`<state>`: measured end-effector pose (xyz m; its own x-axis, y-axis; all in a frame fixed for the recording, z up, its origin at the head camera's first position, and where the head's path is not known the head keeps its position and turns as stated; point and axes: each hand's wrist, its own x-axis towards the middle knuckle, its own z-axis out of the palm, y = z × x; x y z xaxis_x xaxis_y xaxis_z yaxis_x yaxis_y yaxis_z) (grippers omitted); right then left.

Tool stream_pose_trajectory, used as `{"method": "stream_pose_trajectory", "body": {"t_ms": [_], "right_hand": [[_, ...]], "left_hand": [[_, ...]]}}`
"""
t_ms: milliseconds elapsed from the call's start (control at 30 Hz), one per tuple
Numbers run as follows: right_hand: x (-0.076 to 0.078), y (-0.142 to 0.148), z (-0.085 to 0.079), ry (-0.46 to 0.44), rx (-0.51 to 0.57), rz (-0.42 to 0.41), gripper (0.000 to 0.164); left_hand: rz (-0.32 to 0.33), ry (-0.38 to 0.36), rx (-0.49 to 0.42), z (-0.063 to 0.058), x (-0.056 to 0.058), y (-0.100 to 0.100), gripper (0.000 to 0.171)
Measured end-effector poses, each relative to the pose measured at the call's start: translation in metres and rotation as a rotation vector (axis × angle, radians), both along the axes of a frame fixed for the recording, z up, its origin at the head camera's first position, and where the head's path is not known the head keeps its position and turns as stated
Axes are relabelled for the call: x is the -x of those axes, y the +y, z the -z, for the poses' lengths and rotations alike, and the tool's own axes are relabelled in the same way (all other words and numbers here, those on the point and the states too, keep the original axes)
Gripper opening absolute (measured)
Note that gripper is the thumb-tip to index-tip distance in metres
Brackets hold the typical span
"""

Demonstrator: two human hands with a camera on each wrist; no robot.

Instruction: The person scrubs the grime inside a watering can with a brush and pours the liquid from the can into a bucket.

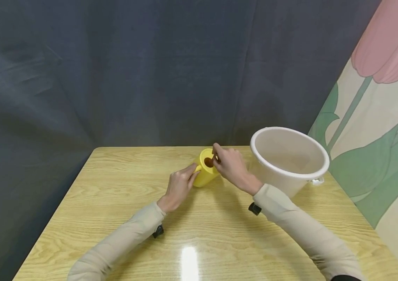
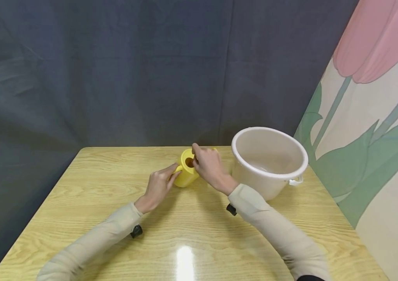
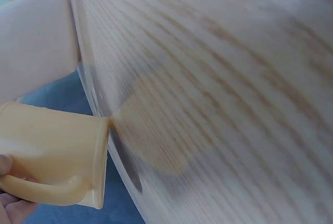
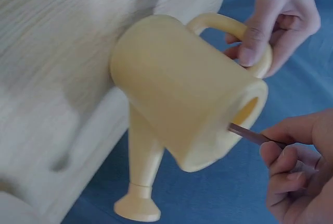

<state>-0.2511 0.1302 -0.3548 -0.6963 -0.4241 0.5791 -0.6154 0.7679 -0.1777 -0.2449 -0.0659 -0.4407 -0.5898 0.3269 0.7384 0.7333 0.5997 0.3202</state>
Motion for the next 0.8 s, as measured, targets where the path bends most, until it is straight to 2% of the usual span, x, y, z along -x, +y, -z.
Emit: {"method": "stream_pose_trajectory", "body": {"t_ms": [167,433,800], "right_hand": [[0.004,-0.001,0.007,0.014,-0.004,-0.013,0.017],[0.003,-0.001,0.005,0.01,-0.006,-0.01,0.014],[-0.009,-0.002,-0.013,0.065,0.02,-0.01,0.013]], "left_hand": [[0.008,-0.002,0.002,0.0,-0.001,0.0,0.012],[0.009,0.017,-0.006,0.0,-0.001,0.001,0.01],[0.008,0.01,-0.006,0.0,0.0,0.002,0.007]]}}
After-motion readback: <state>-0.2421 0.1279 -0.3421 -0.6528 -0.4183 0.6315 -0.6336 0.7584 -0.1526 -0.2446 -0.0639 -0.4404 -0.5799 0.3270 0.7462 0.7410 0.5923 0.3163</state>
